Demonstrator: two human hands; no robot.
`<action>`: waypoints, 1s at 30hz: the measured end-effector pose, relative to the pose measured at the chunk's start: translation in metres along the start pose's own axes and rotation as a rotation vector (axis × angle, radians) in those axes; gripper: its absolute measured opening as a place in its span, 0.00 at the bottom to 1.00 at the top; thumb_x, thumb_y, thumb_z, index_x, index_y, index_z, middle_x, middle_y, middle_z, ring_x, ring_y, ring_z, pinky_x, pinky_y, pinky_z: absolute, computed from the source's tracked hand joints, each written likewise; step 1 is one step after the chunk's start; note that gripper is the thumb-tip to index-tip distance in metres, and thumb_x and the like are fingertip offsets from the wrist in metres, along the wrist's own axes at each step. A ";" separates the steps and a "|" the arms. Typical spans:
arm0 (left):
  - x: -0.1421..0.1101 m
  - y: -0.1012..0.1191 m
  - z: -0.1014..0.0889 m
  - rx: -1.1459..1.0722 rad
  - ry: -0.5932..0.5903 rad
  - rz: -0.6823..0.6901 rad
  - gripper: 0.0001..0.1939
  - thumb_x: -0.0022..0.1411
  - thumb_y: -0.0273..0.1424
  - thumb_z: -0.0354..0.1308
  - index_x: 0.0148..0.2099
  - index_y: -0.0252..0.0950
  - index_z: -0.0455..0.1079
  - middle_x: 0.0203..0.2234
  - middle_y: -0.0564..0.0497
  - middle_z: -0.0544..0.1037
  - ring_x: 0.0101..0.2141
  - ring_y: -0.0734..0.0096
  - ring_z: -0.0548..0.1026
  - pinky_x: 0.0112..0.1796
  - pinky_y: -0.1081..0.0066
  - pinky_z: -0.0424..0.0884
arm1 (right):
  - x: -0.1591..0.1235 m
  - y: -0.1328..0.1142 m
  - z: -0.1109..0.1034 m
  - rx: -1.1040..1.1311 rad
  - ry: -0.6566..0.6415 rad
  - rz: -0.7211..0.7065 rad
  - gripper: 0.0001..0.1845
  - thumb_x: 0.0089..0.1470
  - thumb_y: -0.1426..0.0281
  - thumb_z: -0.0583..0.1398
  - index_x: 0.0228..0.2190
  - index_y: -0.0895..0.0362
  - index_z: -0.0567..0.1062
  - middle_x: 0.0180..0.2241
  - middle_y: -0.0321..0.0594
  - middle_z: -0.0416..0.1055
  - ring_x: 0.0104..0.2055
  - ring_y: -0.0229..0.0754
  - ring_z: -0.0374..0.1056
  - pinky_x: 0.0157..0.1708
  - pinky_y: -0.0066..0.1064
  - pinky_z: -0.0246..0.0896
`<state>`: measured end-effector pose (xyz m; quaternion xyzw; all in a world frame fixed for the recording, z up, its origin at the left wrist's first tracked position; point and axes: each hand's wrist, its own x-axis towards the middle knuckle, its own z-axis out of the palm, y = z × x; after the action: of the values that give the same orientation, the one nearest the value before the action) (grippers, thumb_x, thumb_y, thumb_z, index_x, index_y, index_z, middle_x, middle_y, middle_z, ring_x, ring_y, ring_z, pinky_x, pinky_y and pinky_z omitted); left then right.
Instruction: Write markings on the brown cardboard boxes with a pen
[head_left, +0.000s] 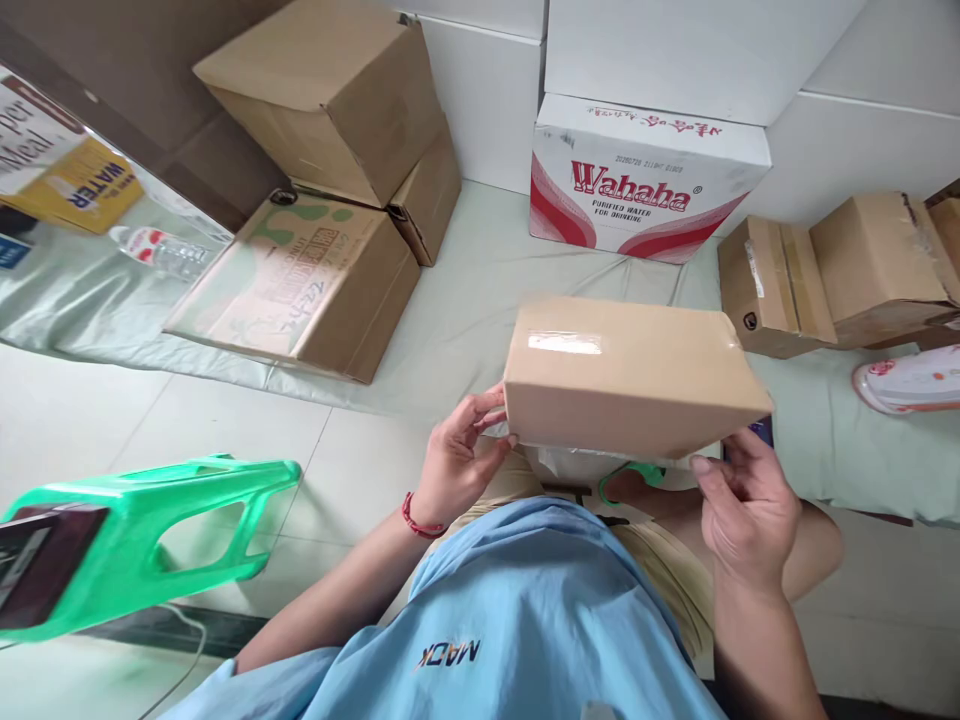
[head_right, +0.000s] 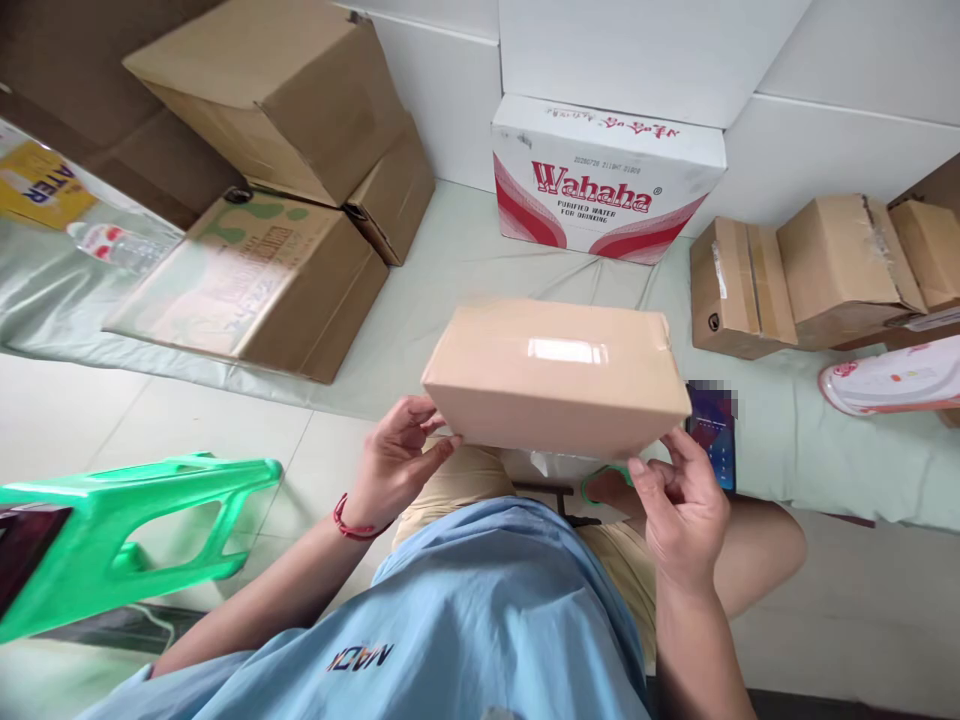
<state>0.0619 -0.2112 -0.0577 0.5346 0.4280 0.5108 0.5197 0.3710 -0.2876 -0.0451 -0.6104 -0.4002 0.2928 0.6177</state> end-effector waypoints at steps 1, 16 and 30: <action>-0.001 -0.002 -0.001 0.036 0.043 0.052 0.17 0.67 0.36 0.73 0.56 0.42 0.81 0.56 0.42 0.85 0.64 0.50 0.79 0.60 0.55 0.81 | -0.001 0.001 0.003 0.019 0.004 0.027 0.27 0.56 0.66 0.75 0.57 0.49 0.82 0.47 0.43 0.83 0.37 0.41 0.75 0.35 0.33 0.72; 0.005 -0.002 -0.006 0.316 0.008 0.573 0.16 0.71 0.27 0.66 0.57 0.47 0.81 0.59 0.44 0.84 0.60 0.52 0.83 0.62 0.51 0.80 | 0.000 0.009 0.012 0.095 -0.133 0.236 0.15 0.62 0.54 0.71 0.42 0.52 0.81 0.23 0.29 0.63 0.21 0.32 0.54 0.18 0.23 0.53; 0.031 -0.016 0.016 -0.040 -0.045 -0.231 0.27 0.67 0.52 0.70 0.60 0.42 0.76 0.51 0.44 0.83 0.51 0.60 0.82 0.48 0.65 0.82 | 0.021 -0.052 0.023 -0.574 -0.216 -0.792 0.43 0.65 0.79 0.65 0.73 0.35 0.66 0.73 0.42 0.66 0.64 0.54 0.75 0.57 0.47 0.79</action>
<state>0.0823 -0.1813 -0.0694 0.4825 0.4647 0.4441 0.5950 0.3555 -0.2618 0.0081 -0.5230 -0.7272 -0.0248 0.4439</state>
